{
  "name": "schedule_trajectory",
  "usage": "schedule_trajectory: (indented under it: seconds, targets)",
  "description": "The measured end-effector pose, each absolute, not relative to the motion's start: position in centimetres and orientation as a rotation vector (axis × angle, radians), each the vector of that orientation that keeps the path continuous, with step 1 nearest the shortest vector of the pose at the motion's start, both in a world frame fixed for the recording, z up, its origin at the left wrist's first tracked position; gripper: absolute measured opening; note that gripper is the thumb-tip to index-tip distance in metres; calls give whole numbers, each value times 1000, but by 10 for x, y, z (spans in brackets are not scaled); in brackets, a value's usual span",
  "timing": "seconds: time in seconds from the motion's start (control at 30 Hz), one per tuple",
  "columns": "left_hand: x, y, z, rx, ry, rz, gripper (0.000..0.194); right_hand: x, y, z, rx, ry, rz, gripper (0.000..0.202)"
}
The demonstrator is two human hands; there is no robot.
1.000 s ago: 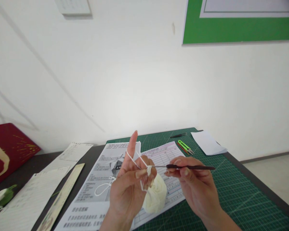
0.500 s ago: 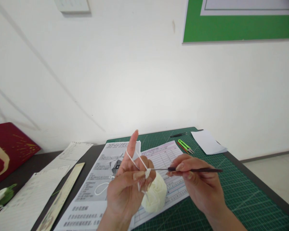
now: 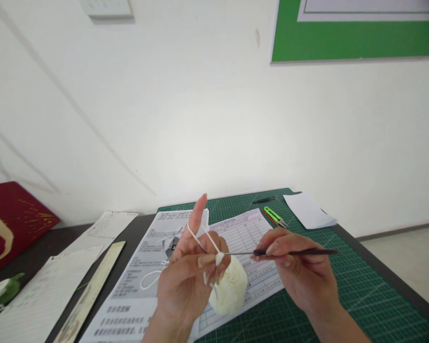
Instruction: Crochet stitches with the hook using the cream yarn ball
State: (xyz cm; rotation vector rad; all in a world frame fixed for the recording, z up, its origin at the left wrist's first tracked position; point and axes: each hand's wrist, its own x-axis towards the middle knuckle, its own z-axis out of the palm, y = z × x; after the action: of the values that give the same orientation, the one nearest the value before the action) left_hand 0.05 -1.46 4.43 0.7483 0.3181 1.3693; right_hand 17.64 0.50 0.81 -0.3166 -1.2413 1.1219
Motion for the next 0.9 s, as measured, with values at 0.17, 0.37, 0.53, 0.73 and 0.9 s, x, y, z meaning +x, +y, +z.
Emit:
schedule_trajectory:
  seconds: [0.17, 0.37, 0.53, 0.73, 0.9]
  targets:
    - [2, -16, 44, 810, 345, 1416, 90, 170, 5, 7, -306, -1116, 1256, 9]
    - [2, -15, 42, 820, 332, 1417, 86, 167, 4, 11, -303, -1050, 1301, 6]
    - [3, -13, 39, 861, 368, 1444, 59, 163, 2, 12, -327, -900, 1494, 9]
    - [14, -17, 34, 1082, 503, 1616, 50, 155, 5, 9, -302, -668, 1748, 11]
    - [22, -18, 32, 1092, 578, 1673, 58, 152, 5, 8, -385, -708, 1679, 12]
